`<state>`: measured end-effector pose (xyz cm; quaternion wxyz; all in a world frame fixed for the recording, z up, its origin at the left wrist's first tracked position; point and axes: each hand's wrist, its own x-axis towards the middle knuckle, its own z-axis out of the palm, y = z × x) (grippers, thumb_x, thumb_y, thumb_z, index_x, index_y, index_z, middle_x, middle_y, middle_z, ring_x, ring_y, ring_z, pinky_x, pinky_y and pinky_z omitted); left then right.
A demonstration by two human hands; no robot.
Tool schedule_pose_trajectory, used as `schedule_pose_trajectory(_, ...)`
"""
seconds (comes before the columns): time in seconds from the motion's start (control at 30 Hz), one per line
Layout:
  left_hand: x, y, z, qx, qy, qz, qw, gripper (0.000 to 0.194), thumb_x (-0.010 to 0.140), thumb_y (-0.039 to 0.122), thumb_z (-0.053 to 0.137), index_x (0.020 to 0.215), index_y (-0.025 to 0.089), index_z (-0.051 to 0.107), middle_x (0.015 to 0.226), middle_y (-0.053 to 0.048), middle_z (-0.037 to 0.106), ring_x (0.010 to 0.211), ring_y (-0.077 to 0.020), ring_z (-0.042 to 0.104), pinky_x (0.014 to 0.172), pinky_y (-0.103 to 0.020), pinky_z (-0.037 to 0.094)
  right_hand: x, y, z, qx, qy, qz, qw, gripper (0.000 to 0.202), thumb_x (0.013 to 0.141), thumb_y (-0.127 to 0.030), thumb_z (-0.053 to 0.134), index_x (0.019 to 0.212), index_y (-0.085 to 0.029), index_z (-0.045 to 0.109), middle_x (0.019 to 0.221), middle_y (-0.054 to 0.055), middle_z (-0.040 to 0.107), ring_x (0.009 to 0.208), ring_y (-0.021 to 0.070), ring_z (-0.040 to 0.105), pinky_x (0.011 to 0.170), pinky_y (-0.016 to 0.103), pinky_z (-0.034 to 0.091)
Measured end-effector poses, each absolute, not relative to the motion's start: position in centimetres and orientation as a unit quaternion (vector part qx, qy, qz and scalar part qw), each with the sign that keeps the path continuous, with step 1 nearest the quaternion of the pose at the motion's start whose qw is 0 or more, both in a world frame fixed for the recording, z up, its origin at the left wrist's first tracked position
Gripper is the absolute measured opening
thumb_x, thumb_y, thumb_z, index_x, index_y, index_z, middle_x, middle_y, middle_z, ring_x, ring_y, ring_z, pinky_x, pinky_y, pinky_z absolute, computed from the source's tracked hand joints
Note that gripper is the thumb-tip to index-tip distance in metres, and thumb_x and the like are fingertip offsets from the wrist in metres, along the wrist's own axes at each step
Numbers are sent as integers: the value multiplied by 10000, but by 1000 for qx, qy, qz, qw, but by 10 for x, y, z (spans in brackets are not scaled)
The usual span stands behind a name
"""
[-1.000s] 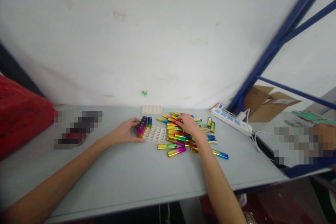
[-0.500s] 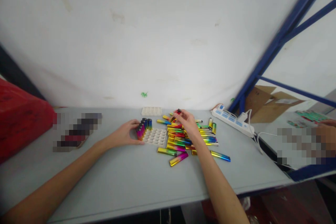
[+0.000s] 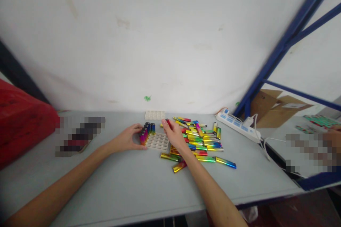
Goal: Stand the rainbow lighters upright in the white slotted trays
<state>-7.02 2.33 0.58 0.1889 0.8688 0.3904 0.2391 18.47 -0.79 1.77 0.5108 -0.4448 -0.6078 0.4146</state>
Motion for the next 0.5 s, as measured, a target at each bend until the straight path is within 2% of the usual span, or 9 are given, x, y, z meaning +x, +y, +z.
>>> schedule_pose_trajectory(0.13, -70, 22, 7, 867, 391, 240, 193, 671, 628, 697, 884, 1057, 192, 778, 1134, -102, 707, 1077, -328, 677, 996, -419, 546, 178, -7, 12, -493, -626, 333, 504, 551, 930, -695, 533, 635, -247, 407, 575, -54, 366, 568, 131, 352, 536, 279, 273)
schedule_pose_trajectory(0.3, -69, 22, 7, 869, 390, 236, 192, 675, 631, 694, 886, 1071, 194, 775, 1145, -103, 705, 1091, -335, 675, 1005, -418, 544, 179, -4, 7, -523, -616, 285, 515, 451, 927, -562, 515, 621, -244, 421, 587, -43, 410, 588, 143, 394, 566, 288, 283)
schedule_pose_trajectory(0.5, -70, 23, 5, 869, 393, 234, 190, 681, 638, 698, 884, 1083, 195, 768, 1161, -111, 703, 1107, -337, 670, 1016, -425, 538, 178, -9, 9, -500, -648, 290, 496, 489, 1008, -620, 463, 691, -248, 442, 604, -40, 446, 586, 156, 436, 566, 284, 345)
